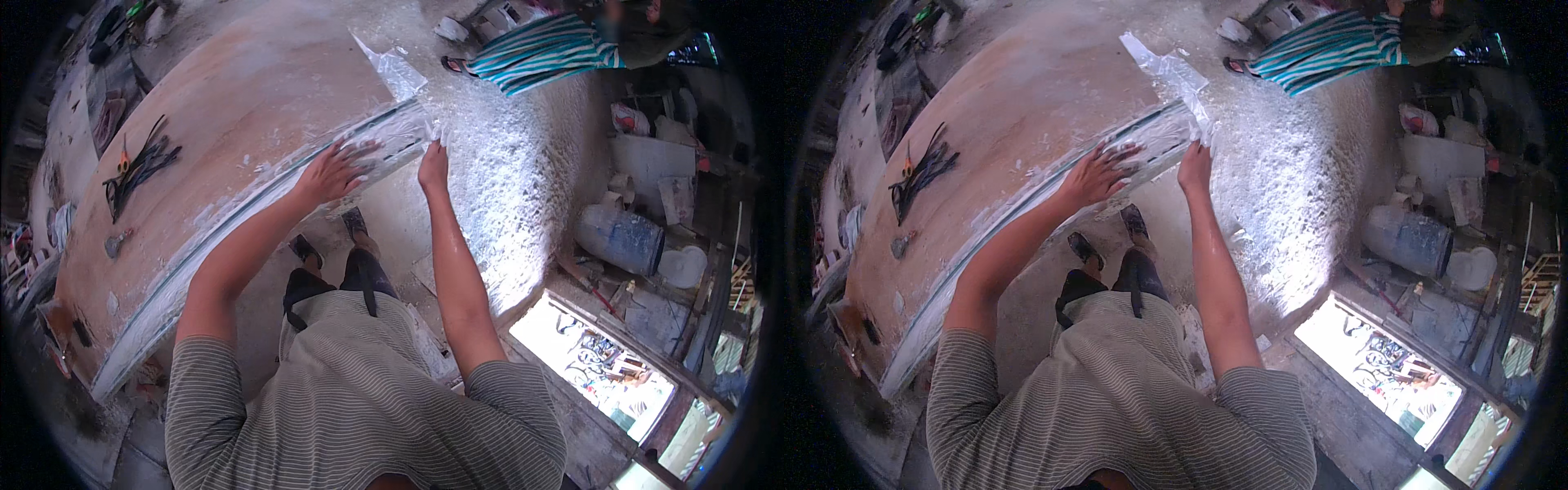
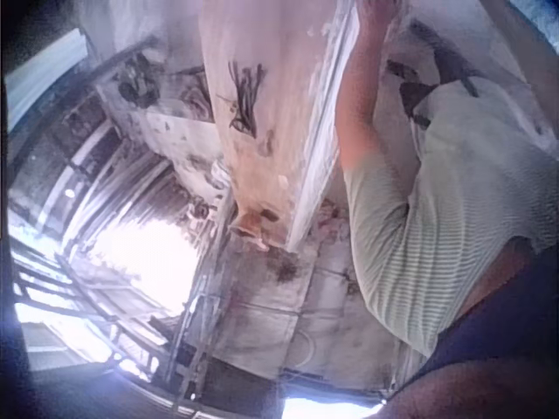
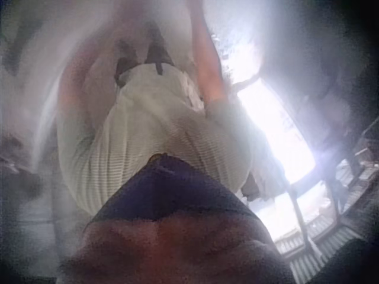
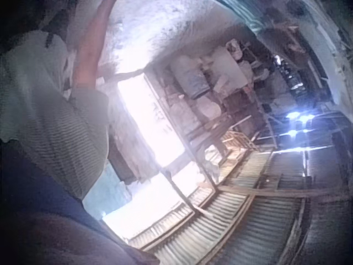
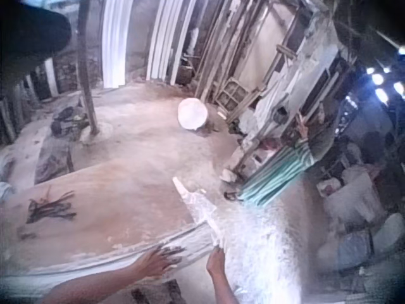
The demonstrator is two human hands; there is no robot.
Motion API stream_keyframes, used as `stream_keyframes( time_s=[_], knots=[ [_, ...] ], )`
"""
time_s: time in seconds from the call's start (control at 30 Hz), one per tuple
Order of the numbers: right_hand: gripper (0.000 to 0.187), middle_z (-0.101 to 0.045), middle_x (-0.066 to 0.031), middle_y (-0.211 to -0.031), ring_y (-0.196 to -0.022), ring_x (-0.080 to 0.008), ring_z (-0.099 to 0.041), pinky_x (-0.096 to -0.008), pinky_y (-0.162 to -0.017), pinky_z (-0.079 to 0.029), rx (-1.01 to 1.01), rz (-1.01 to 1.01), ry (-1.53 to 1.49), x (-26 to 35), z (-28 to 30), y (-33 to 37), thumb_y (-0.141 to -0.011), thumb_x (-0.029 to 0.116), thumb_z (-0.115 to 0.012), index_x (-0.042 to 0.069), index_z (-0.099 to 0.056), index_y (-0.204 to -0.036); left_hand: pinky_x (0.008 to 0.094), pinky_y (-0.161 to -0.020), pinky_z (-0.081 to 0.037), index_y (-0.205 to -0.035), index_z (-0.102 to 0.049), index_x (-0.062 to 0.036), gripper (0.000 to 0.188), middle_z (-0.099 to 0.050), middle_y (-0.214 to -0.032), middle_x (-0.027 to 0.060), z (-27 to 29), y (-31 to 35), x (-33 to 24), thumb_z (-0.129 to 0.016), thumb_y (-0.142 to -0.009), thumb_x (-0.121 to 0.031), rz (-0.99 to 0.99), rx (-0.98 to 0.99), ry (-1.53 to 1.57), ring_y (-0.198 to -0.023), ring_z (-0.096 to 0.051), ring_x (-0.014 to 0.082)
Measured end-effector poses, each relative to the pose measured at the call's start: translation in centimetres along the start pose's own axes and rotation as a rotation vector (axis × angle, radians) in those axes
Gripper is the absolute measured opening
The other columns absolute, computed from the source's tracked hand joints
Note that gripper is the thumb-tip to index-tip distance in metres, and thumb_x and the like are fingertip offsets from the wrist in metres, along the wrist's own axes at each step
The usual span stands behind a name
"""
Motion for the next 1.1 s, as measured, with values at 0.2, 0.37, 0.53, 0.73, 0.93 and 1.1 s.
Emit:
stream_keyframes(
  time_s=[0.2, 0.37, 0.53, 0.73, 0.93, 1.1],
  knots=[
    [0.057, -0.056, -0.0370, -0.123, -0.119, -0.0502, -0.051, -0.0478, -0.102, -0.038, 0.060, -0.156, 0.070, -7.9, -0.8, 0.8, -0.105, 0.035, -0.028, -0.013, -0.052, -0.125, 0.0455, -0.125, -0.007, -0.152, -0.040, -0.0276, 0.054, -0.022, -0.165, -0.0036, 2.5, -8.8, -1.4, -0.042, -0.101, -0.046, -0.058, -0.234, -0.080, -0.150, -0.020, 0.0148],
    [0.051, -0.048, -0.0317, -0.137, -0.130, -0.0460, -0.043, -0.0471, -0.109, -0.033, 0.082, -0.014, -0.058, -3.4, -0.1, 1.2, -0.101, 0.028, -0.042, -0.008, -0.045, -0.137, 0.0496, -0.124, -0.010, -0.152, -0.038, -0.0265, 0.057, -0.022, -0.165, 0.0000, 3.1, -11.9, -0.7, -0.043, -0.100, -0.048, -0.007, -0.346, 0.013, -0.153, -0.015, 0.0191],
    [0.060, -0.046, -0.0256, -0.143, -0.135, -0.0411, -0.042, -0.0450, -0.114, -0.033, 0.071, 0.288, 0.035, 1.0, 0.0, 1.0, -0.089, 0.017, -0.065, 0.000, -0.045, -0.144, 0.0519, -0.123, -0.007, -0.153, -0.036, -0.0117, 0.062, -0.021, -0.164, 0.0126, 2.5, -10.9, 0.6, -0.046, -0.100, -0.044, 0.111, -0.339, 0.192, -0.153, -0.011, 0.0321],
    [0.053, -0.058, -0.0225, -0.127, -0.118, -0.0408, -0.054, -0.0485, -0.101, -0.045, 0.179, 0.498, 0.358, 4.9, -1.5, -1.6, -0.084, 0.025, -0.071, 0.004, -0.059, -0.131, 0.0500, -0.124, -0.007, -0.153, -0.030, -0.0040, 0.066, -0.018, -0.164, 0.0176, 2.4, -4.4, 1.1, -0.047, -0.101, -0.040, 0.224, -0.305, 0.501, -0.153, -0.005, 0.0364],
    [0.032, -0.064, -0.0201, -0.110, -0.104, -0.0372, -0.061, -0.0483, -0.089, -0.050, 0.282, 0.702, 0.515, 6.2, -1.5, -3.2, -0.087, 0.034, -0.069, 0.006, -0.072, -0.102, 0.0488, -0.122, -0.016, -0.147, -0.038, -0.0003, 0.059, -0.025, -0.160, 0.0214, 0.2, 2.1, 2.1, -0.052, -0.100, -0.033, 0.358, -0.400, 0.664, -0.151, -0.014, 0.0387],
    [0.032, -0.066, -0.0221, -0.100, -0.093, -0.0403, -0.064, -0.0501, -0.086, -0.051, 0.108, 0.550, 0.561, 2.2, -0.2, -5.3, -0.089, 0.030, -0.068, -0.002, -0.070, -0.090, 0.0458, -0.115, -0.028, -0.137, -0.051, -0.0045, 0.046, -0.037, -0.153, 0.0242, -0.9, 7.2, 2.8, -0.058, -0.098, -0.028, 0.504, -0.571, 0.881, -0.143, -0.033, 0.0417]
  ],
)
Point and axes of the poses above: each hand's wrist, its own y-axis away from the middle knuckle, its own z-axis out of the back of the hand, x = y × z, the point moved 9 cm from there along -y, towards the middle knuckle
